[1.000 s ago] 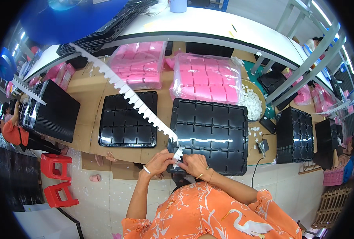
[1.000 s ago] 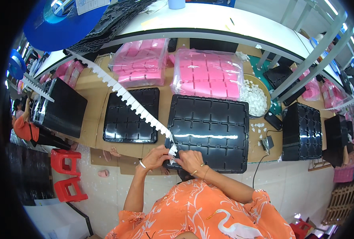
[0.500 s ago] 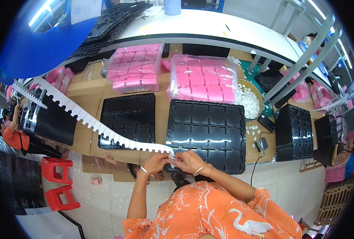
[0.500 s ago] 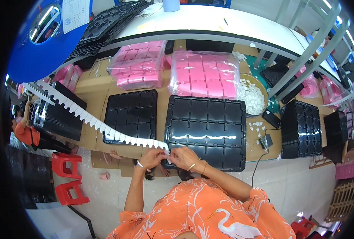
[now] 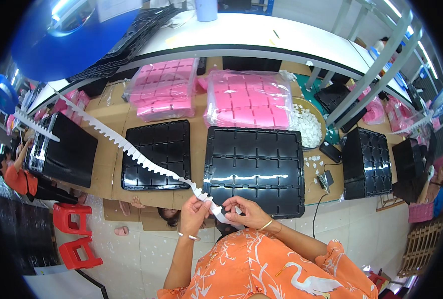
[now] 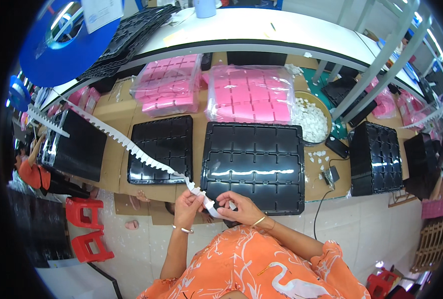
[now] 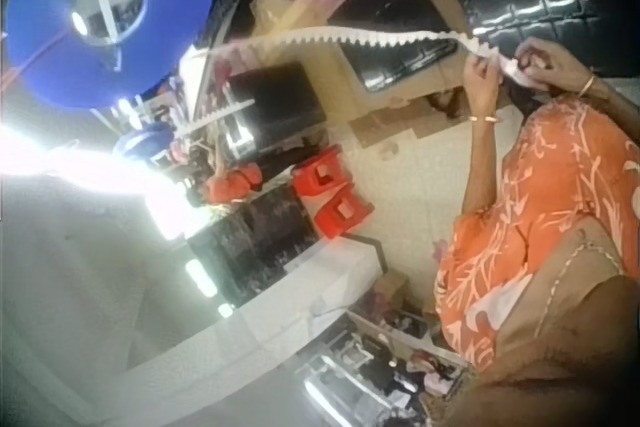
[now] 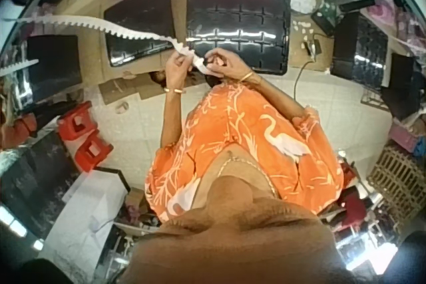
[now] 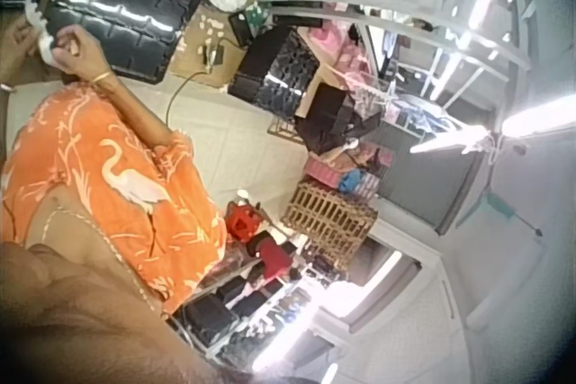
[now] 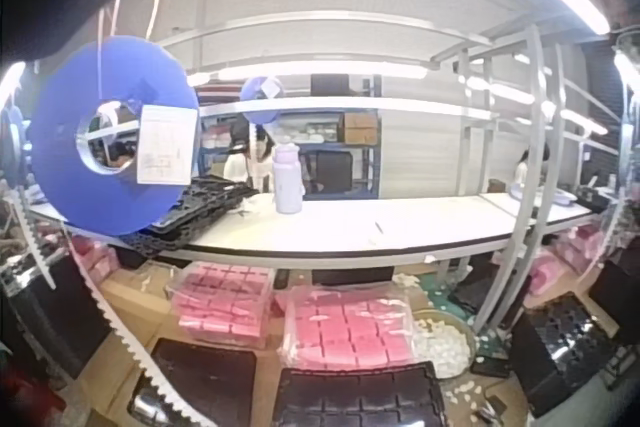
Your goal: The person assembles electronic components by hand, placing small white caps onto white strips, then placing the assembled strips into black grid trays.
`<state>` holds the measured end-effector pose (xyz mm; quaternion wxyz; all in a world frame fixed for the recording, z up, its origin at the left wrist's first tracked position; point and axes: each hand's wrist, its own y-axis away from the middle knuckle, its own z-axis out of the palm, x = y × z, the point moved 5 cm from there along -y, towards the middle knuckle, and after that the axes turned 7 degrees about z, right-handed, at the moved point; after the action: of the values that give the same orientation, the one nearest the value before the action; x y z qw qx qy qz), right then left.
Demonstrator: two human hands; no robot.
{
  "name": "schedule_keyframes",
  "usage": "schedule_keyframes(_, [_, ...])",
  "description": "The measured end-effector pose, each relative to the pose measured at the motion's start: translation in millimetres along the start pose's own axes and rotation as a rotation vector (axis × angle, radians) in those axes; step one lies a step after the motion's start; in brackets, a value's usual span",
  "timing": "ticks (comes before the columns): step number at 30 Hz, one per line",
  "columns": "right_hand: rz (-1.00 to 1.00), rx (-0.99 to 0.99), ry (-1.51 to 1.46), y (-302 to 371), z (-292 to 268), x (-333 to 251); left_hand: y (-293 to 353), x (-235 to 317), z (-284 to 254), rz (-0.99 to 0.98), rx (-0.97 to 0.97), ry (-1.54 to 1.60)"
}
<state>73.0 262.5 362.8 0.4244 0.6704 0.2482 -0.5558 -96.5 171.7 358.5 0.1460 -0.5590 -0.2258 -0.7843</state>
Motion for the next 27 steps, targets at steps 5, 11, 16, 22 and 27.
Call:
schedule_keyframes(5, [-0.02,0.058,0.029,4,-9,-11,10,-5,21,0.022,0.009,-0.014])
schedule_keyframes(11, [-0.083,0.153,-0.053,16,-18,-4,16,-10,50,-0.047,0.048,0.036])
schedule_keyframes(16, [-0.186,0.094,0.227,46,-40,-40,33,-31,41,-0.159,0.187,0.042])
schedule_keyframes(22, [-0.201,0.052,0.79,95,-145,-7,77,-52,-8,0.075,0.228,-0.484])
schedule_keyframes(27, [-0.102,0.036,0.946,106,-165,7,97,-85,-47,0.062,0.203,-0.692])
